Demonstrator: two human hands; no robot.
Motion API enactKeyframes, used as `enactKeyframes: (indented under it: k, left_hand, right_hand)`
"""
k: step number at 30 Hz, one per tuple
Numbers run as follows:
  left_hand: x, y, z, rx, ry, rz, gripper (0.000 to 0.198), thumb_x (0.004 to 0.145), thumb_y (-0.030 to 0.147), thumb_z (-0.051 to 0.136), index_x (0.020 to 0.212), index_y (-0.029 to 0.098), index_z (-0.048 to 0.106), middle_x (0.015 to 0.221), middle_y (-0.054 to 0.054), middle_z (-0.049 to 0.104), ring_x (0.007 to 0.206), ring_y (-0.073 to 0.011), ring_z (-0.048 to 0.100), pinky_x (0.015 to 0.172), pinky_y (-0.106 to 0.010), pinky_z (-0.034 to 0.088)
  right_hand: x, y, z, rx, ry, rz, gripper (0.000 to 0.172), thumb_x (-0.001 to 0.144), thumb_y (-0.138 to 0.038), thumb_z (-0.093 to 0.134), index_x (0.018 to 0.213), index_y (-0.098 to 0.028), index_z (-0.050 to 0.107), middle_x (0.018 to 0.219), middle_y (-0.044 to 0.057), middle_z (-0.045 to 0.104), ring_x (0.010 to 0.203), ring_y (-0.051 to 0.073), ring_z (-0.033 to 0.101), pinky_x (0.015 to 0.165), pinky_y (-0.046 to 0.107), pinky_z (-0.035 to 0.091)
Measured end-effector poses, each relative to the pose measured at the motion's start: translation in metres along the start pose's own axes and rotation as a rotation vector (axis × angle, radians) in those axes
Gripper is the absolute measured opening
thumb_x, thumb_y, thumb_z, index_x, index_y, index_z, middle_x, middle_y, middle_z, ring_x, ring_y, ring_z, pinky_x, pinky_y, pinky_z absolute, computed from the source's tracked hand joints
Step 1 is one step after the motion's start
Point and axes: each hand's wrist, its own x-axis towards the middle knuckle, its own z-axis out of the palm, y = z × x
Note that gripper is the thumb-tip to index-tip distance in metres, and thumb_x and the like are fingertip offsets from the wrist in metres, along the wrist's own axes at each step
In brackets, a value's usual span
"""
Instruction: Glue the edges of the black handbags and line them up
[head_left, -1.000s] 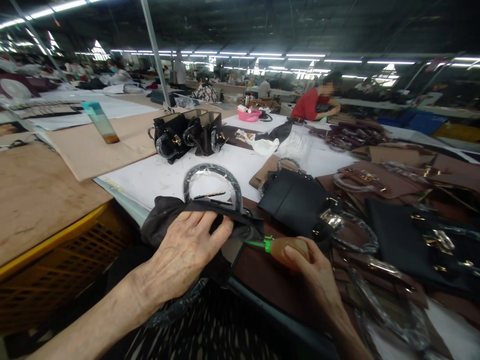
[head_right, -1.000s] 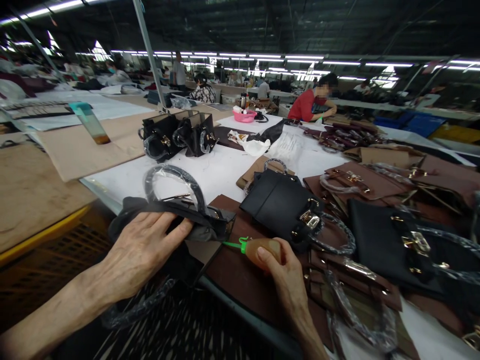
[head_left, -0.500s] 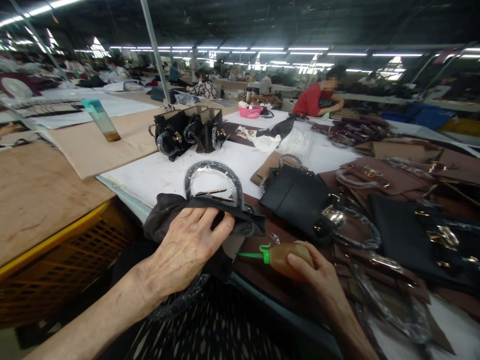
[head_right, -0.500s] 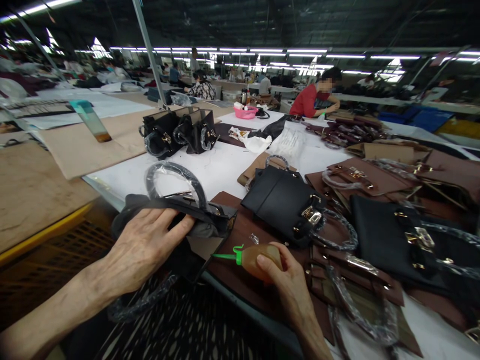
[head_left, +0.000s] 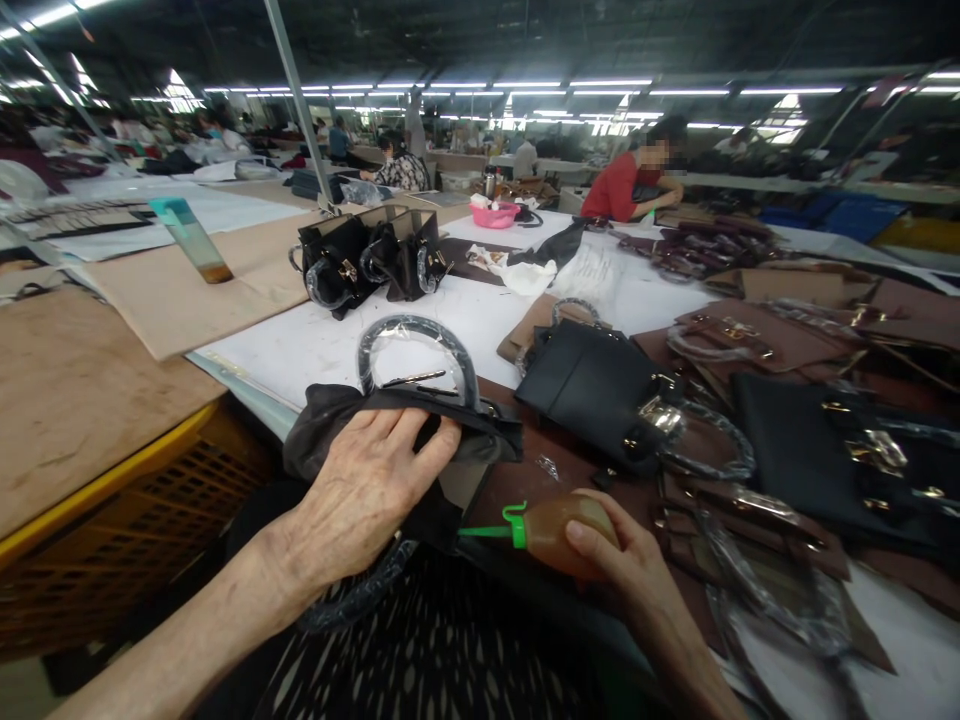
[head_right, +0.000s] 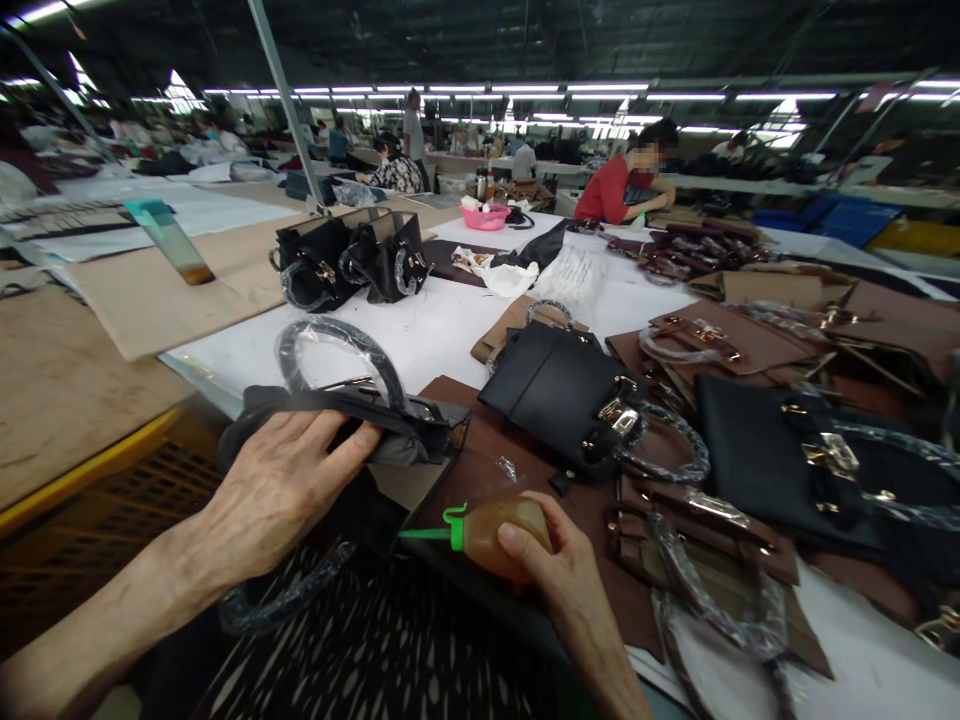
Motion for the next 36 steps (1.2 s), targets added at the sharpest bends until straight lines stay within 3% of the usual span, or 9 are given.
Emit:
enactKeyframes:
  k: [5,11,20,36]
  left_hand:
    - [0.000,0.000,0.002,0.011,0.018,0.013,0.038,0.079,0.008,0.039,0.115,0.012,0.049,0.086,-0.010,0.051,0.084,-0.0246,0.050,0.068,-0.033,0.039]
    - [0.000,0.000,0.002,0.025,0.035,0.010,0.036,0.079,0.009,0.040,0.114,0.012,0.049,0.087,-0.011,0.052,0.084,-0.0251,0.050,0.068,-0.034,0.040]
    - [-0.001,0.000,0.000,0.022,0.023,0.014,0.038,0.079,0.007,0.040,0.115,0.012,0.049,0.088,-0.011,0.051,0.087,-0.0253,0.050,0.070,-0.034,0.040]
    - [0.004,0.002,0.003,0.041,0.038,0.017,0.036,0.077,0.009,0.043,0.112,0.011,0.050,0.088,-0.011,0.051,0.080,-0.0258,0.049,0.065,-0.035,0.040]
  right_hand:
    - [-0.008,0.001,0.001,0.015,-0.009,0.036,0.054,0.064,-0.046,0.070,0.107,-0.018,0.052,0.078,0.001,0.062,0.066,0.020,0.055,0.050,0.025,0.045]
    - [-0.011,-0.002,0.002,0.022,0.074,0.012,0.048,0.066,-0.046,0.067,0.101,-0.017,0.054,0.071,0.000,0.060,0.056,0.017,0.052,0.044,0.024,0.044]
    - [-0.008,0.007,0.001,0.080,0.004,0.025,0.041,0.071,-0.049,0.063,0.095,-0.016,0.056,0.067,0.002,0.058,0.056,0.020,0.054,0.039,0.025,0.041]
    - [-0.022,-0.001,0.010,-0.012,-0.002,0.039,0.038,0.072,-0.048,0.059,0.093,-0.017,0.055,0.064,0.000,0.057,0.049,0.016,0.050,0.035,0.022,0.041]
